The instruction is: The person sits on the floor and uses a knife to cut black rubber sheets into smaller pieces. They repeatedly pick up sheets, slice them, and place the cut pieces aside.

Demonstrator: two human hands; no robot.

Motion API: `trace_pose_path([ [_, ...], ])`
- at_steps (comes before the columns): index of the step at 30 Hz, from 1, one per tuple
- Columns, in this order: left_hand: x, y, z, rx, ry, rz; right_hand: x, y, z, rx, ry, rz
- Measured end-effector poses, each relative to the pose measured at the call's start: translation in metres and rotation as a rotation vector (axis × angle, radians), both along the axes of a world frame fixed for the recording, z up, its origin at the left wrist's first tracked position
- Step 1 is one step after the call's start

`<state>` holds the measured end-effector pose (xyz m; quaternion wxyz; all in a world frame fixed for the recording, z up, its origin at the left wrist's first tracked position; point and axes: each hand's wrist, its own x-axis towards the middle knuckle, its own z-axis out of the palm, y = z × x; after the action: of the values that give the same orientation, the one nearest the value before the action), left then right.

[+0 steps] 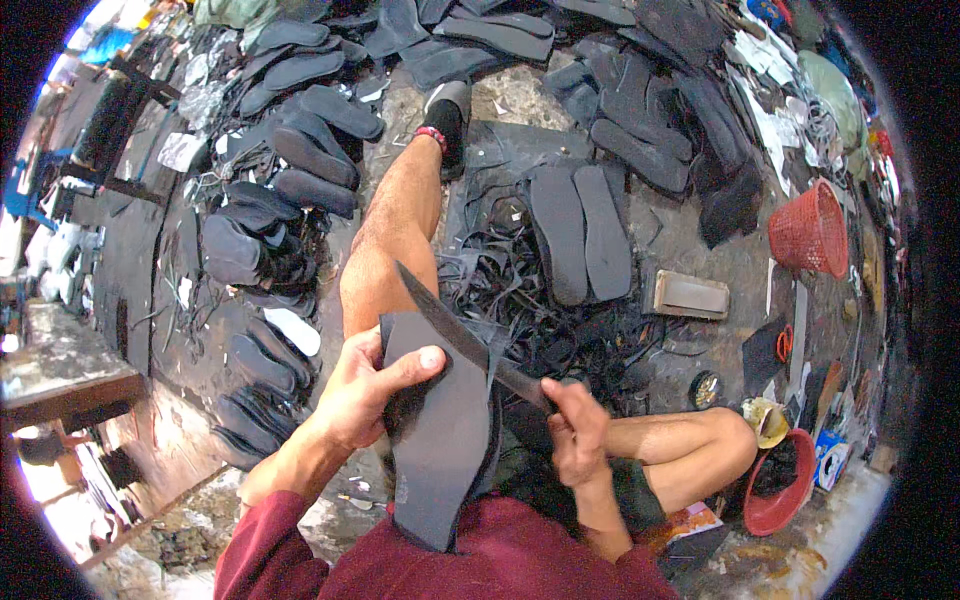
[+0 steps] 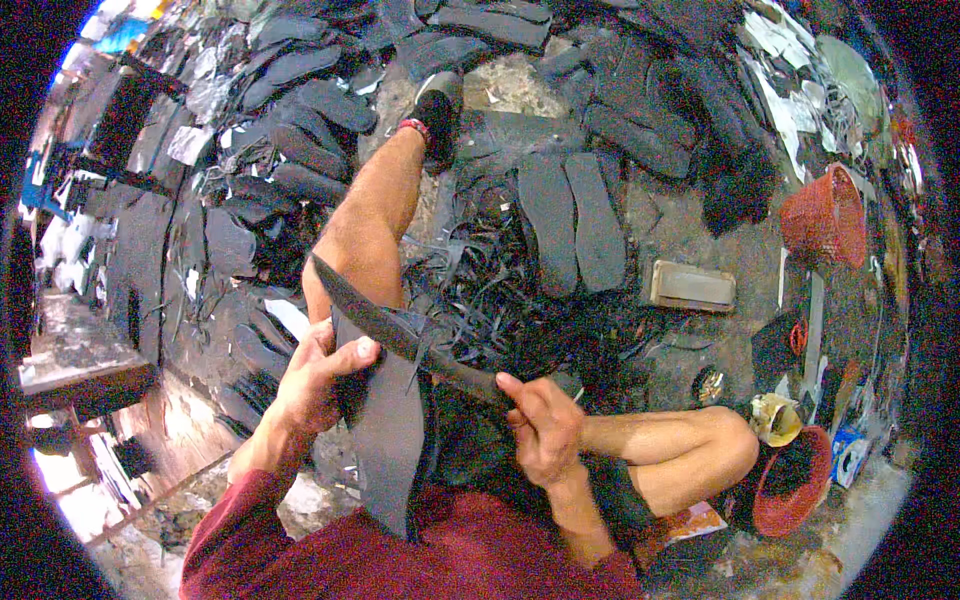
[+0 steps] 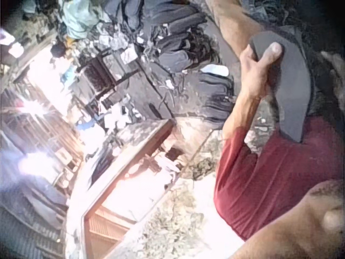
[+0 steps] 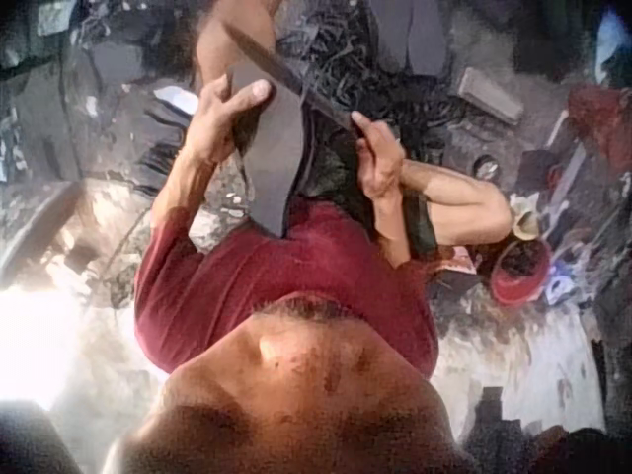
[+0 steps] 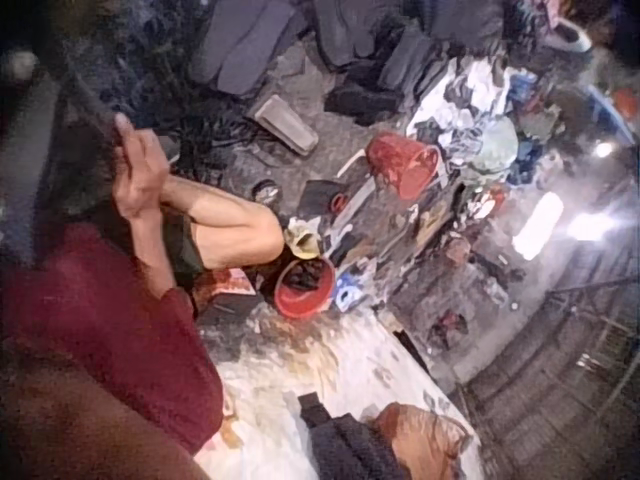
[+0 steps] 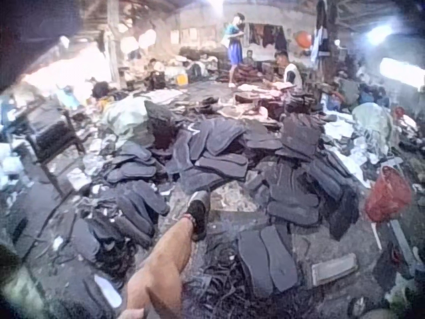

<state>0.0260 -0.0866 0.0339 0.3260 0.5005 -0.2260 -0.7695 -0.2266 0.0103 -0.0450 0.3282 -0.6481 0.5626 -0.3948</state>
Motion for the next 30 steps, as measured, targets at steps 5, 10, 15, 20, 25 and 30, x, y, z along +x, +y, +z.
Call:
trace_pose_path([
  [5,0.002,-0.009,0.012,0.006,-0.080,-0.119,-0.029,-0.060,0.048,0.042,0.103,0.315],
  [10,0.001,-0.010,0.015,-0.075,-0.171,-0.249,-0.016,-0.110,0.082,0.087,0.117,0.512],
  [15,0.001,-0.011,0.010,-0.055,-0.174,-0.303,0.008,-0.130,0.081,0.004,0.108,0.542],
  [20,-0.012,-0.009,0.007,-0.133,-0.072,-0.460,0.005,-0.116,0.079,0.029,0.043,0.501],
  [25,-0.003,-0.019,0.016,-0.415,-0.278,-0.024,-0.027,-0.090,0.052,0.264,-0.606,-0.050],
  [30,0.040,-0.046,-0.018,-0.519,-0.035,0.653,-0.054,-0.020,0.033,0.270,-0.614,-0.208],
])
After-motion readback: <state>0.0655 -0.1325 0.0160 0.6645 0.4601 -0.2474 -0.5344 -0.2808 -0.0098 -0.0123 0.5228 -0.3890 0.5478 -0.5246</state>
